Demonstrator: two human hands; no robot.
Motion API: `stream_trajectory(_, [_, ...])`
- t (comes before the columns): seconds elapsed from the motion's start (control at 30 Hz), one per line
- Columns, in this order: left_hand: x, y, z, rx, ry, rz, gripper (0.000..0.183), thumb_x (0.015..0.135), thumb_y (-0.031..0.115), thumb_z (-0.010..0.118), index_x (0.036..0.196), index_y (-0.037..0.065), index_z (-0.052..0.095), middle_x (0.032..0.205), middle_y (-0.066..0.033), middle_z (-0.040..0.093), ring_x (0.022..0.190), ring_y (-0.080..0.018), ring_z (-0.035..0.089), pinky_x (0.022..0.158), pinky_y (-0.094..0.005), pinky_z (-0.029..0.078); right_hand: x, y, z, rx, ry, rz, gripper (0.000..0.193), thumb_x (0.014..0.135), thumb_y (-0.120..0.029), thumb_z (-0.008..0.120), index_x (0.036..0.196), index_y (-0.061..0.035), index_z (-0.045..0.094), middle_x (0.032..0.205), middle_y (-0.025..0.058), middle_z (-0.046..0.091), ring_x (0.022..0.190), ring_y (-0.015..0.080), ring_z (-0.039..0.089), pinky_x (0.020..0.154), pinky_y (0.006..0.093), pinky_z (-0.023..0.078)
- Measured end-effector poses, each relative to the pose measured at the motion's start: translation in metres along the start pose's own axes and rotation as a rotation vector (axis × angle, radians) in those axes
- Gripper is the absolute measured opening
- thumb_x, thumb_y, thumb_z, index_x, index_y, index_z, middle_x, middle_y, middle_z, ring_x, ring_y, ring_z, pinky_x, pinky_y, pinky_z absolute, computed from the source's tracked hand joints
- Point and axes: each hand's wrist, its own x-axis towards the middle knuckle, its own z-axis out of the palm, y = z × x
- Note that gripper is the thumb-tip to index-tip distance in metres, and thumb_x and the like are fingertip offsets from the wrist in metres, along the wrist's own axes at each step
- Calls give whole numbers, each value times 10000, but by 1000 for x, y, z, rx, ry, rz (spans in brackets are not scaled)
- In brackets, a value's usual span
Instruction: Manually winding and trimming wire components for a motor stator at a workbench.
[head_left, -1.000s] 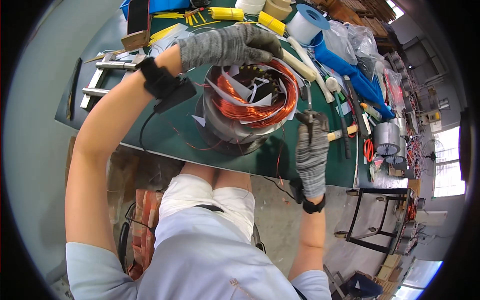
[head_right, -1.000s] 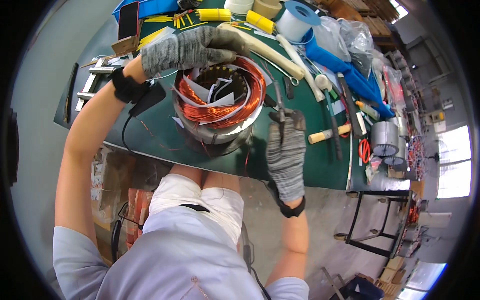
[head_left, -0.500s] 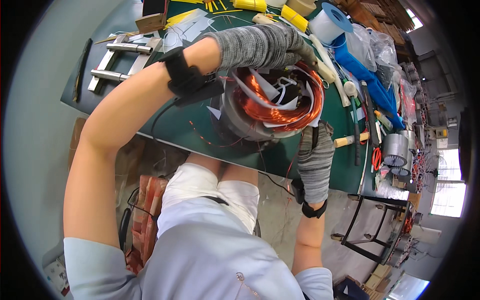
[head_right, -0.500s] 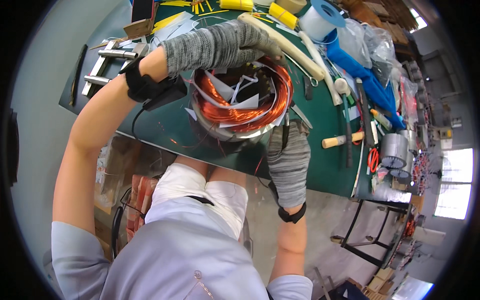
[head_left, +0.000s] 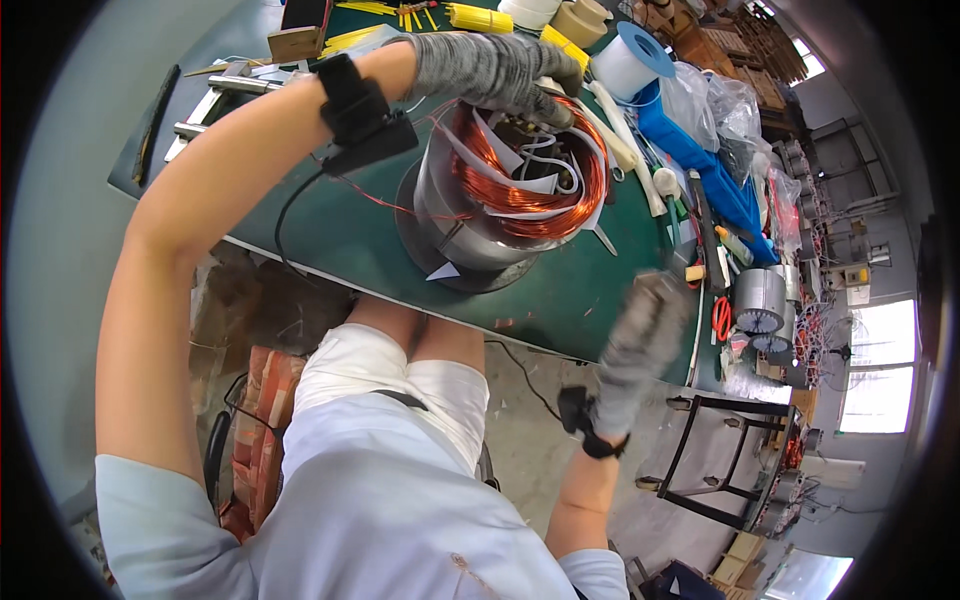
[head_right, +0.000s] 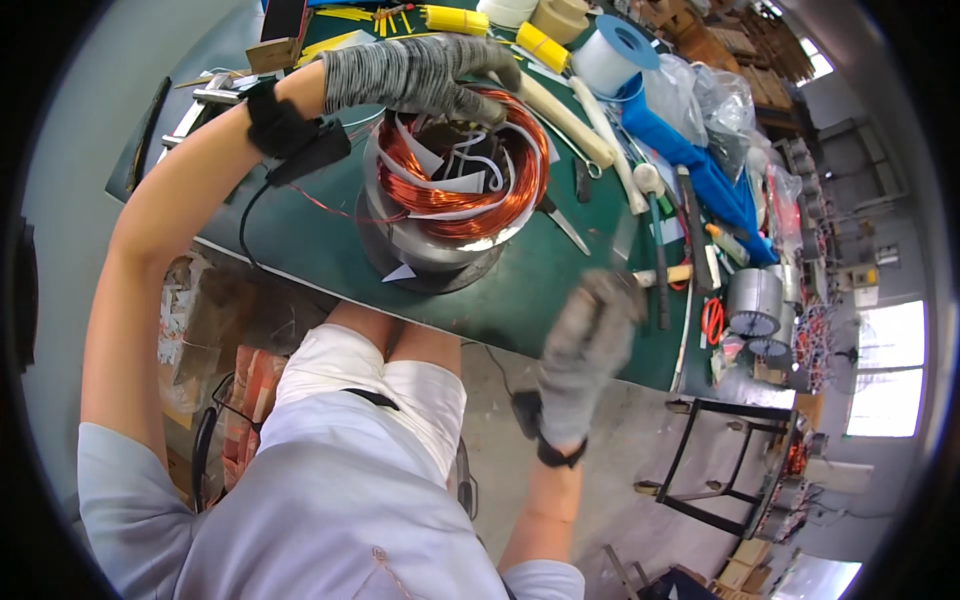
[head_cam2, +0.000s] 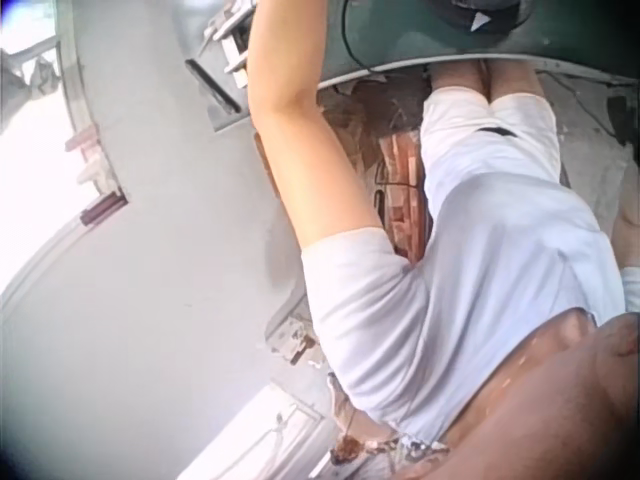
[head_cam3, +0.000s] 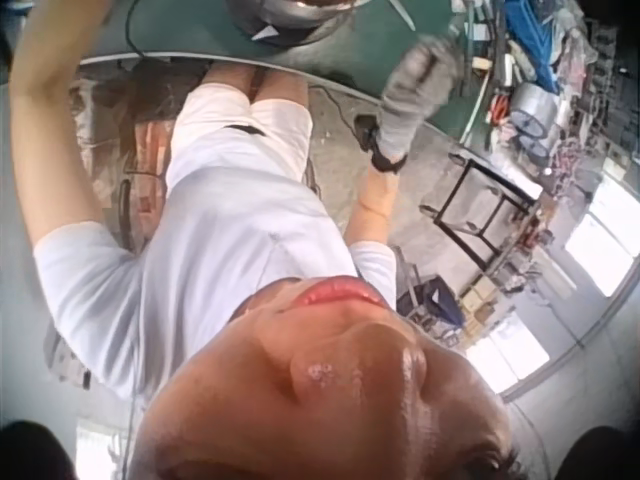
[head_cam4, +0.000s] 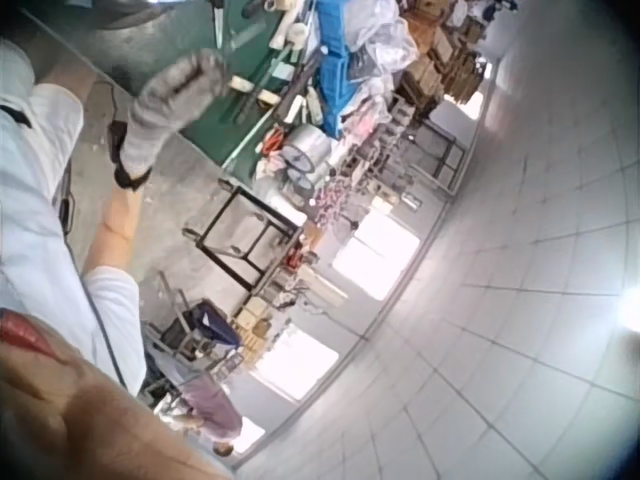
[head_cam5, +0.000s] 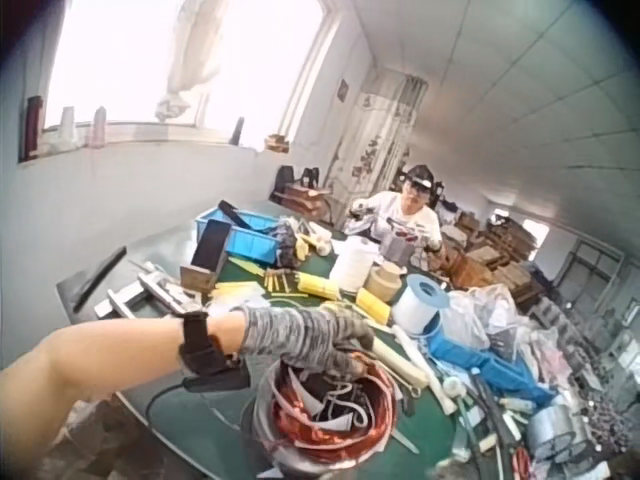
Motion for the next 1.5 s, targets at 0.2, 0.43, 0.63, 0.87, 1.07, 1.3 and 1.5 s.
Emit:
stream_trajectory(0.2, [-12, 15, -7, -116, -32, 70, 317, 904, 242, 485, 1193, 117, 525, 1020, -47, 592, 873, -128, 563, 761, -236, 474, 9, 33, 53, -12, -223, -103, 229, 874, -32, 475, 1094, 23, 506, 1033, 203, 524, 949, 366, 489, 867, 401, 382])
stream_trajectory(0.43, [10, -32, 27, -424, 8, 375, 257, 914, 188, 451, 1122, 81, 558, 1062, -99, 578, 935, -194, 548, 835, -303, 446, 8, 31, 54, -131, -230, -214, 315, 875, -71, 492, 1163, 54, 463, 1131, 239, 502, 1041, 371, 487, 934, 409, 359])
stream_trajectory(0.63, [1, -19, 18, -231, 45, 330, 237, 908, 183, 458, 1092, 73, 559, 1033, -100, 577, 924, -195, 547, 820, -307, 447, 24, 20, 42, 13, -374, -168, 220, 849, -65, 513, 1037, 47, 538, 907, 234, 580, 842, 392, 546, 810, 403, 435])
stream_trajectory(0.87, [-22, 6, 18, 22, 183, 39, 214, 902, 178, 466, 1056, 64, 561, 999, -101, 576, 912, -197, 546, 802, -311, 447, 27, 28, 6, -149, -160, -34, 140, 855, -76, 507, 957, -1, 566, 960, 179, 572, 877, 321, 553, 803, 372, 435])
stream_trajectory(1.07, [0, -19, 25, 362, 380, 148, 171, 883, 177, 489, 1003, 59, 521, 866, -80, 539, 836, -175, 534, 730, -301, 446, 18, 20, 9, -3, -123, 155, 151, 849, -59, 513, 980, 12, 534, 927, 173, 548, 847, 314, 530, 806, 386, 415])
stream_trajectory(1.3, [5, -20, 27, -29, 339, 415, 189, 918, 193, 453, 1062, 83, 507, 912, -53, 555, 810, -114, 542, 696, -236, 476, 33, 67, 57, -44, -227, -331, 227, 816, -62, 570, 1004, 60, 536, 1020, 259, 539, 962, 421, 511, 870, 435, 411])
stream_trajectory(1.5, [-12, -9, 11, -173, 146, 240, 241, 910, 177, 467, 1116, 95, 562, 948, -84, 589, 835, -133, 563, 754, -235, 481, 30, 53, 68, 41, -294, -221, 274, 850, -91, 521, 1099, 24, 513, 1016, 203, 555, 974, 365, 510, 900, 407, 381])
